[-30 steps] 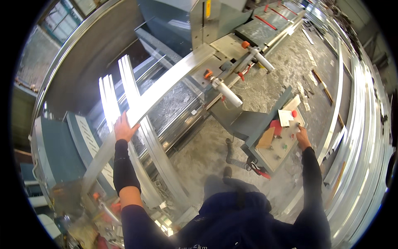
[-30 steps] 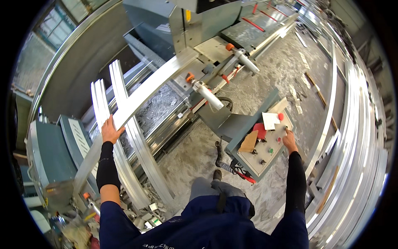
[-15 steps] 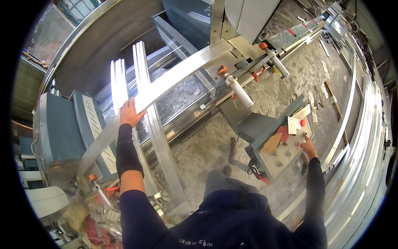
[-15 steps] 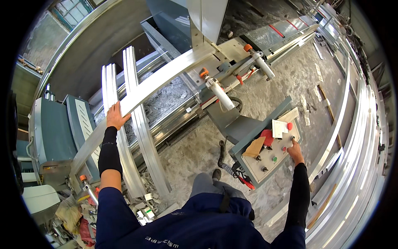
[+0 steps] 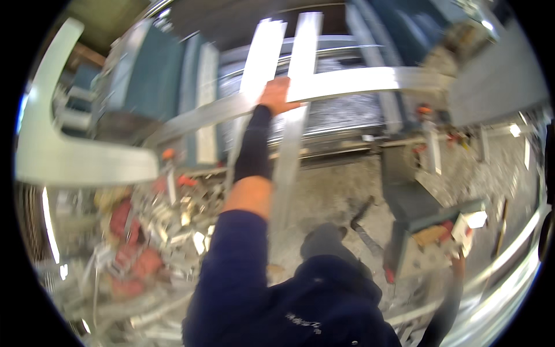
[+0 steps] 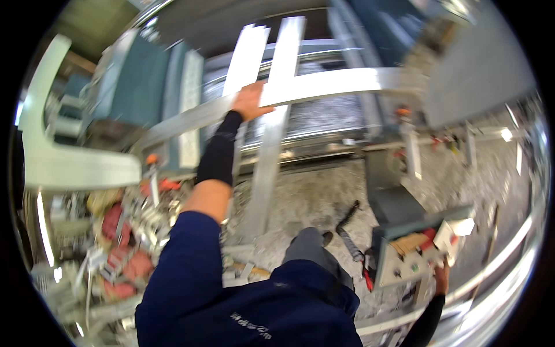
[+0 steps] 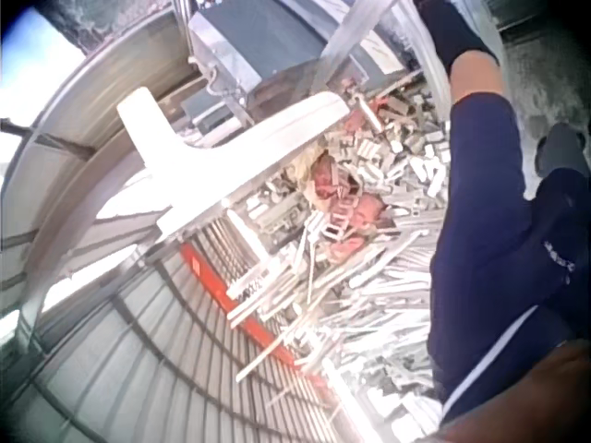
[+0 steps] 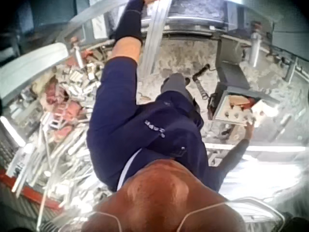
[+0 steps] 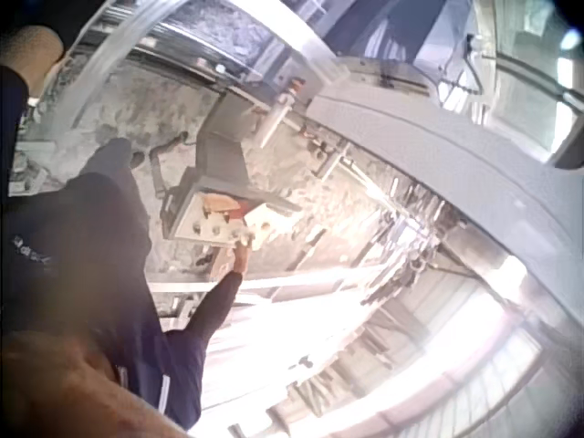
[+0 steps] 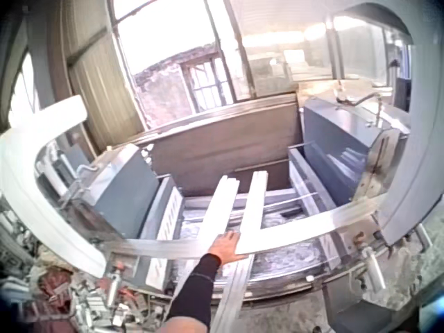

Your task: The person loads long aluminum profiles into a cutting machine, secures them, and operates the controls to cut the metal. After each cut, the person removes the finished pieces and stacks them on a nearby rack. The process is repeated for multiple profiles in a workshop environment.

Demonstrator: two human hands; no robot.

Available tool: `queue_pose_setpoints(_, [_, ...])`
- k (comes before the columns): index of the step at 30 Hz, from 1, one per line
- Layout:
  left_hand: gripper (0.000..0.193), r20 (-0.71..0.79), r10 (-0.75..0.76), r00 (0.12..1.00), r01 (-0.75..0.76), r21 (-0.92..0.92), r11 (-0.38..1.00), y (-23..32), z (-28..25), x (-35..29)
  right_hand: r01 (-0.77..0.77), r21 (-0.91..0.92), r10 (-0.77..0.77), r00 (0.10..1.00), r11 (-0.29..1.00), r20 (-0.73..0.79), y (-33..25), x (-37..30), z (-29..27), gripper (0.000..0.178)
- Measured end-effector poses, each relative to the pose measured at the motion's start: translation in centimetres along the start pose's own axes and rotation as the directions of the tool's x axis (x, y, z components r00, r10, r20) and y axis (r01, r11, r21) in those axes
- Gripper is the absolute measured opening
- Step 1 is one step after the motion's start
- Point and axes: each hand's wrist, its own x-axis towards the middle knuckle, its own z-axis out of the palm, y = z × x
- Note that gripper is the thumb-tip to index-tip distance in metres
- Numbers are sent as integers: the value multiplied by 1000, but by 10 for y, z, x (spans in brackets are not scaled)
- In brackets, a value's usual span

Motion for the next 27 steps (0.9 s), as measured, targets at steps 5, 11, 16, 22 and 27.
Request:
queue_pose_setpoints(5, [84,9,-73,997,72,120,990,-4,2,-9,73,28,-75,996,997,57,-7,-4,-2,85])
queue_pose_setpoints(11, [90,51,-96,994,91,93,992,4,1,-3,136,-55,-132,989,989,63,11,6,-21,85])
queue_pose_setpoints(16, [90,13,-85,996,82,131,988,0,2,-4,158,-45,-156,987,986,49,-6,-1,-9,85])
queue_pose_setpoints(22, [86,61,-102,993,95,114,989,3,-1,-2,149,-36,-149,989,988,5,-8,-6,-4,85])
queue_pose_setpoints(27, [87,65,-105,992,97,119,988,2,-2,-4,165,-11,-164,985,986,54,-8,-7,-6,86])
